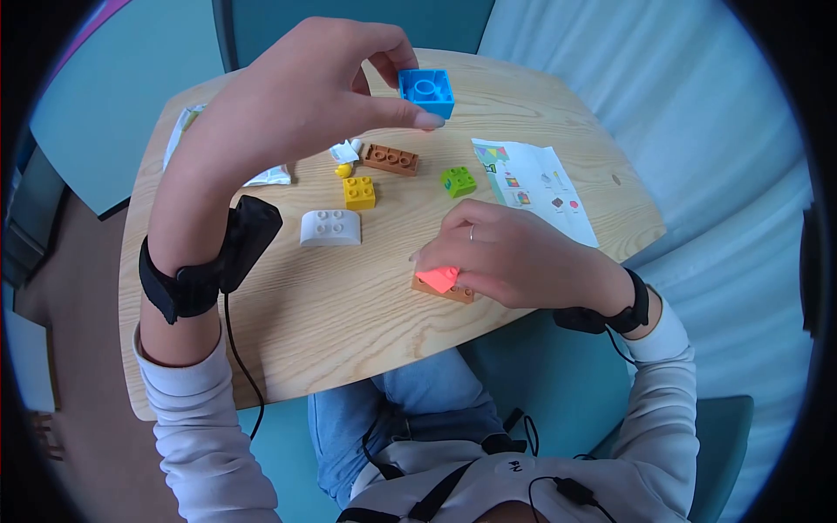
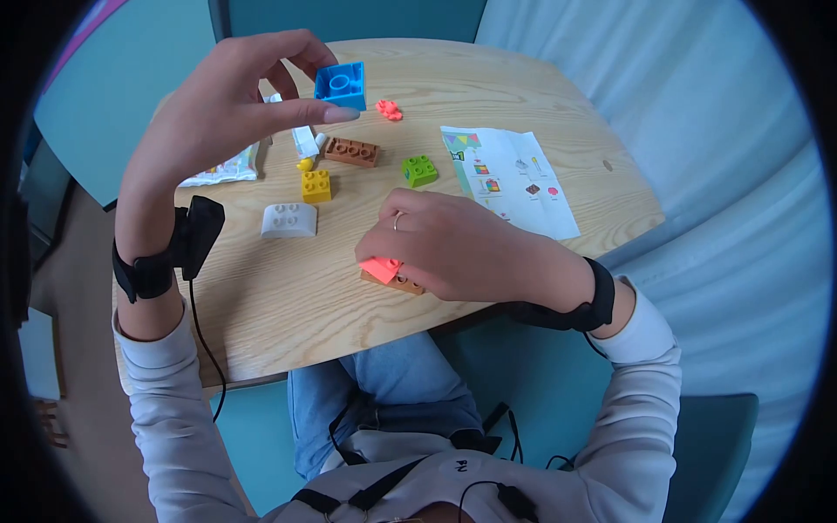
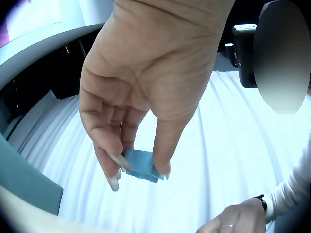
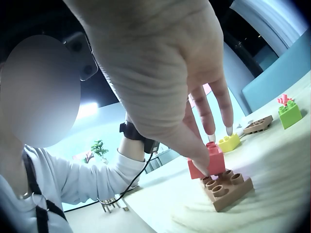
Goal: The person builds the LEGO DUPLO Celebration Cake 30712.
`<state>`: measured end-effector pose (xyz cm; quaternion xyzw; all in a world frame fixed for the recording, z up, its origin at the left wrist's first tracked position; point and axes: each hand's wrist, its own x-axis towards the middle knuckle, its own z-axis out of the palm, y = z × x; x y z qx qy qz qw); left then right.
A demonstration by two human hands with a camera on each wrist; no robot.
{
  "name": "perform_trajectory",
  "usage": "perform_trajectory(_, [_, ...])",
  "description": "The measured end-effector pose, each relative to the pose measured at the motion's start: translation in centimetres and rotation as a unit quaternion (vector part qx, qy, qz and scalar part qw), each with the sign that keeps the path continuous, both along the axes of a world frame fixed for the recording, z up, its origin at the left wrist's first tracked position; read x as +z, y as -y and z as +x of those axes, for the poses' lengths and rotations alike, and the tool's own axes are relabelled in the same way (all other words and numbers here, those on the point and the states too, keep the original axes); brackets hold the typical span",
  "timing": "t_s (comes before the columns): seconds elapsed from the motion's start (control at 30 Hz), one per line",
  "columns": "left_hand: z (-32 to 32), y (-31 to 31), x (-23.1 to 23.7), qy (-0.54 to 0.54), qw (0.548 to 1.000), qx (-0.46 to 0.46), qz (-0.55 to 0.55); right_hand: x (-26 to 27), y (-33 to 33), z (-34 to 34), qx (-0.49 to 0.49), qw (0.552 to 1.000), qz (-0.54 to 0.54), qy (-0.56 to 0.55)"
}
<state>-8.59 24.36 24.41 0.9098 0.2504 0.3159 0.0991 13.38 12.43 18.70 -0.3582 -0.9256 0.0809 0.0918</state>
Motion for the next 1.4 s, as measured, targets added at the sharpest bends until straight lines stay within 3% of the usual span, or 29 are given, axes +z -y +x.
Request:
perform_trajectory(0.17, [-0.7, 0.7, 1.0, -0.004, 0.999, 0.016, 0.04, -0.3, -0.1, -0.3, 0.03, 1.0, -0.008, -0.005])
perform_trajectory(0.23, [-0.7, 3.4, 3.0, -0.061, 0.996, 0.044, -0.053, 0.2, 0.1, -0.2, 0.009, 0.998, -0.037, 0.043])
perform_trajectory(0.37, [-0.9, 3.6, 3.5, -0.074, 0.995, 0.052, -0.051, 0.0, 0.5, 0.2, 0.007, 0.998, -0.025, 0.055])
perform_trajectory(0.43, [-1.0, 2.4, 4.0, -0.075, 0.986, 0.016, -0.147, -0.1, 0.9, 0.2, 0.033, 0.998, 0.013, 0.06])
perform_trajectory(0.47, [-1.1, 2.5, 3.6, -0.073, 0.986, 0.018, -0.149, -0.1, 1.2, 0.1, 0.035, 0.997, 0.011, 0.063])
perform_trajectory(0.53, [-0.9, 3.5, 2.8, -0.051, 0.996, 0.045, -0.052, -0.2, 1.8, -0.3, 0.049, 0.994, 0.067, 0.067])
perform_trajectory(0.63, [-1.2, 3.9, 2.8, -0.042, 0.996, 0.059, -0.058, -0.4, 2.2, -0.6, 0.05, 0.991, 0.098, 0.073])
perform_trajectory(0.87, [-1.8, 2.6, 2.6, -0.019, 0.999, 0.023, -0.046, -0.3, 2.0, -0.3, 0.025, 0.996, 0.049, 0.072])
perform_trajectory(0.93, [-2.4, 2.2, 3.9, -0.046, 0.987, -0.018, -0.153, 0.0, 1.9, -0.2, 0.023, 0.998, 0.031, 0.046])
perform_trajectory(0.97, [-2.2, 2.4, 3.4, -0.045, 0.987, -0.017, -0.154, 0.1, 1.9, -0.2, 0.024, 0.998, 0.03, 0.047])
perform_trajectory(1.03, [-1.5, 3.2, 2.1, -0.027, 0.998, 0.048, -0.013, 0.4, 1.9, 0.0, 0.0, 1.0, 0.021, -0.004])
perform_trajectory(1.27, [-1.6, 2.4, 2.6, -0.047, 0.997, 0.031, -0.054, -0.1, 2.1, 0.1, -0.085, 0.996, -0.019, -0.015])
perform_trajectory(1.33, [-1.9, 1.5, 3.2, -0.054, 0.989, -0.029, -0.133, -0.1, 2.1, -0.1, -0.1, 0.994, -0.047, -0.013])
perform_trajectory(1.4, [-1.4, 2.4, 2.7, -0.063, 0.992, 0.006, -0.106, -0.2, 1.9, -0.2, -0.087, 0.995, -0.053, -0.009])
